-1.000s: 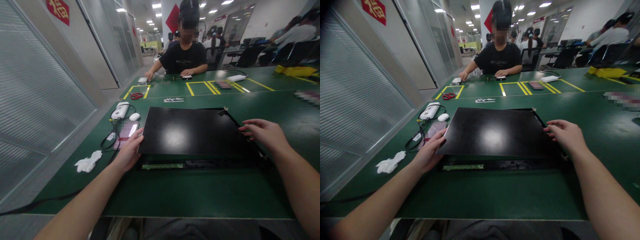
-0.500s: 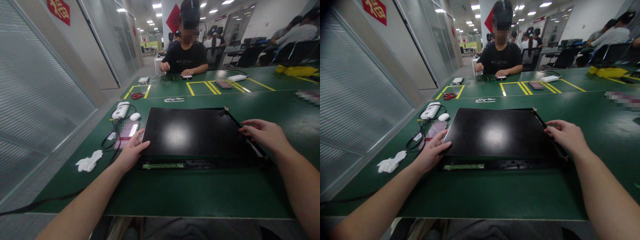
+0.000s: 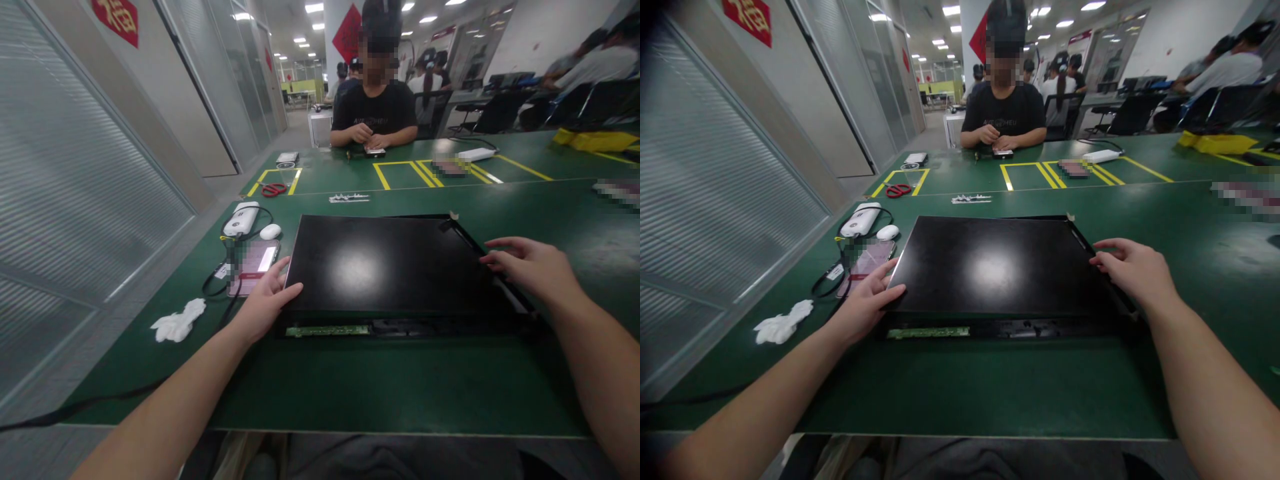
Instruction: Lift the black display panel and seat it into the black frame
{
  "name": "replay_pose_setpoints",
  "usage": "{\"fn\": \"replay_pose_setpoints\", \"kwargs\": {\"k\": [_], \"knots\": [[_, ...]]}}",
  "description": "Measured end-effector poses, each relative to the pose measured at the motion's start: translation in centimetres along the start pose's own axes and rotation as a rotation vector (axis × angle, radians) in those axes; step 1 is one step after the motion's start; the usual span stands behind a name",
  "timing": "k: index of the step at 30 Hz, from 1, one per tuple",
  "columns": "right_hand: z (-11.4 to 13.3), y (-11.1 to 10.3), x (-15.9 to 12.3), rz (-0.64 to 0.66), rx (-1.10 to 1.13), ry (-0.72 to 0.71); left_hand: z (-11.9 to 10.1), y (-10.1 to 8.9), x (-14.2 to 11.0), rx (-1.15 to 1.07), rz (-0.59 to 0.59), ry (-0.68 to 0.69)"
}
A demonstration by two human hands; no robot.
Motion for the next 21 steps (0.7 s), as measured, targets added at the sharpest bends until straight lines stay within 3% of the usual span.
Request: {"fn": "replay_pose_setpoints", "kwargs": {"k": [4, 11, 21], "knots": [[-0.18, 0.08, -0.18, 0.016, 0.097, 0.084, 0.06, 0.08, 0.05, 0.000, 0.033, 0.003], [-0.04, -0.05, -0.26, 0.014, 0.055, 0.079, -0.05, 0.16, 0.08, -0.002, 0.025, 0.018], [0.61, -0.08, -0.87, 0.014, 0.229, 0.128, -0.10, 0.05, -0.07, 0.008, -0.008, 0.017]]}}
Point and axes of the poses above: each hand's wrist, its own x-axis towards the middle knuckle, its own y-axis out of the palm, z = x × y, the point moved 5 cm from there along x, towards the middle knuckle, and after that the axes turned 3 degrees about y, right-handed, at the moved point
